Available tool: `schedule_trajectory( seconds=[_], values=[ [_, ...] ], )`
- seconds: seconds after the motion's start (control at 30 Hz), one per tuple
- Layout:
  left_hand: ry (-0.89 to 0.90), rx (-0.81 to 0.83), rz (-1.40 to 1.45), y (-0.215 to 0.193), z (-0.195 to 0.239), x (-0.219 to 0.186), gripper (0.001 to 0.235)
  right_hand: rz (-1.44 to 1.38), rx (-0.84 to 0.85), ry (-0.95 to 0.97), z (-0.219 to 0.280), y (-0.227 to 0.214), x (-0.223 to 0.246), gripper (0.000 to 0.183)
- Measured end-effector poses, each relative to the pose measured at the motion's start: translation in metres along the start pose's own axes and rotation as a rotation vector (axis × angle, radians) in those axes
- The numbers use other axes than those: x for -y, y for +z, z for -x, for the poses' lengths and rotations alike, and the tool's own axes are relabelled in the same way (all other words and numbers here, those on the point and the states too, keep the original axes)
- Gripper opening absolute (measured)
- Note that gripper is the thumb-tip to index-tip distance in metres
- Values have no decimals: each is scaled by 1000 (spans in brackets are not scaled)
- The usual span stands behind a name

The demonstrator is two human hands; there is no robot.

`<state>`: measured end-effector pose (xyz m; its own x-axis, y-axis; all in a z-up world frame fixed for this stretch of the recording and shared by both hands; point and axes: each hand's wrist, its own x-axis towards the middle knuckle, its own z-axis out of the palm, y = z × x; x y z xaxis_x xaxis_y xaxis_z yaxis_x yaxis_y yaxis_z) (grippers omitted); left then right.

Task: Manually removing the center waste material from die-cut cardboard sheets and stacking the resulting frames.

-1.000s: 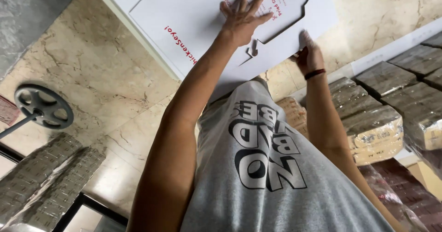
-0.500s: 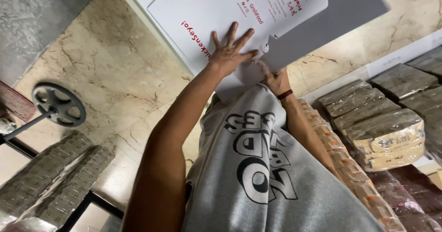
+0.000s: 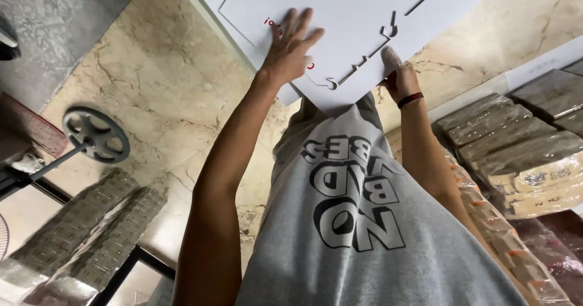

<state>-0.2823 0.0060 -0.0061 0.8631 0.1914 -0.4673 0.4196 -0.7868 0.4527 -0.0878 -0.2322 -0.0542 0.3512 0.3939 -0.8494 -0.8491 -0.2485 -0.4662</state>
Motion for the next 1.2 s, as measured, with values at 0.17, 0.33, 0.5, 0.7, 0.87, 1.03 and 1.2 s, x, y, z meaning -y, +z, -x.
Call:
schedule_trajectory(
  seconds=[0.17,0.33,0.5,0.7,0.87,1.03,1.2],
  values=[
    [-218,-28,-139,14,-1,14,112,246,75,282,-6,9,-35,72],
    [-270,-100,-122,-7,-55,29,103,85,184,219,31,32,-63,61],
    [-457,-347,-17,-27,-136,84,111,402,-31,122,71,65,-19,63],
    [-608,-372,103,-93,-148,81,97,606,-111,59,81,58,-33,55],
    [-196,-189,808,-75,-149,96,61,915,-190,-29,86,41,-38,47],
    [-178,-341,969,-98,-52,53,32,986,-204,-60,50,-19,-48,73],
    [-159,-737,1517,-75,45,45,22,606,76,-210,-23,-117,46,53]
  ],
)
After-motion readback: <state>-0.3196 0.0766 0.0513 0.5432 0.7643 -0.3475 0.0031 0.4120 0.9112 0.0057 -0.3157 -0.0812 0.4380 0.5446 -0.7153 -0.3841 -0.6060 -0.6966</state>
